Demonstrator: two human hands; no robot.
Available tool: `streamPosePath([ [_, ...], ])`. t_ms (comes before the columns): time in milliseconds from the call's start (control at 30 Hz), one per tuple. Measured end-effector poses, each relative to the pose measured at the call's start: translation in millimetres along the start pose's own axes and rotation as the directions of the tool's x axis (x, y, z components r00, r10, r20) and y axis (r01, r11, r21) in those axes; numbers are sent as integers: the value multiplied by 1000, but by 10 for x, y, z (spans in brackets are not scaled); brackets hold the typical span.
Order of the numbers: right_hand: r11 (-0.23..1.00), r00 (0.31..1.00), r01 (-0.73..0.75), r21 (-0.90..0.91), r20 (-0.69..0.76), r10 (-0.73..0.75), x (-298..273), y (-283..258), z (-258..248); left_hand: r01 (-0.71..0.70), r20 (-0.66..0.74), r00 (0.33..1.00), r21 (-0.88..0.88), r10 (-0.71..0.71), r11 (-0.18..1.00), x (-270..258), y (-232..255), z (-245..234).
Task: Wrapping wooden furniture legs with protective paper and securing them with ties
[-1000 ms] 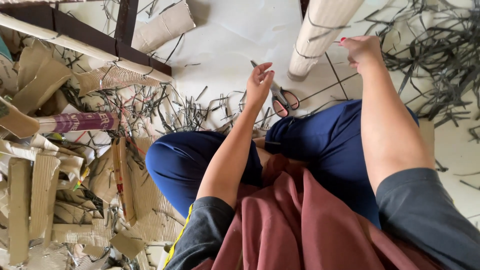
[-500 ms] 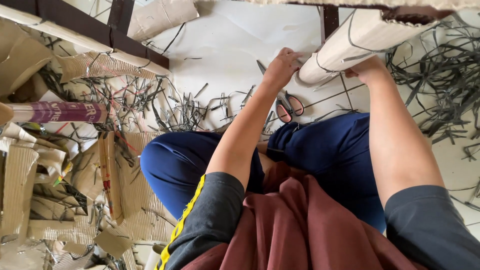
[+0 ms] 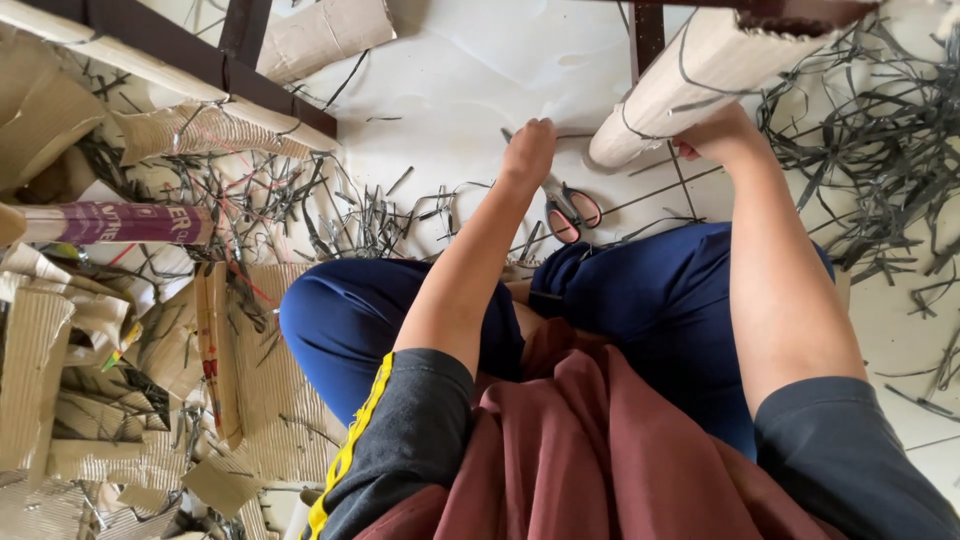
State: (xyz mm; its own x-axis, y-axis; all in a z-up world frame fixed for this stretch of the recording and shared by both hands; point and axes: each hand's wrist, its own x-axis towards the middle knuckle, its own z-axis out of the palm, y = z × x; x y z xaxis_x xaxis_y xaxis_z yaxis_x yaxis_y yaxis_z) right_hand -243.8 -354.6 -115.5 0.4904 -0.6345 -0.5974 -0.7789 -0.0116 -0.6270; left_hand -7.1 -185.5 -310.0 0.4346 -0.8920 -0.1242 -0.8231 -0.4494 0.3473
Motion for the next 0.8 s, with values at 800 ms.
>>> streamPosePath([
  [800, 869, 828, 432, -241, -277, -488, -1407, -214, 417, -6, 0, 1000, -981, -28, -194, -1291, 764, -1704],
])
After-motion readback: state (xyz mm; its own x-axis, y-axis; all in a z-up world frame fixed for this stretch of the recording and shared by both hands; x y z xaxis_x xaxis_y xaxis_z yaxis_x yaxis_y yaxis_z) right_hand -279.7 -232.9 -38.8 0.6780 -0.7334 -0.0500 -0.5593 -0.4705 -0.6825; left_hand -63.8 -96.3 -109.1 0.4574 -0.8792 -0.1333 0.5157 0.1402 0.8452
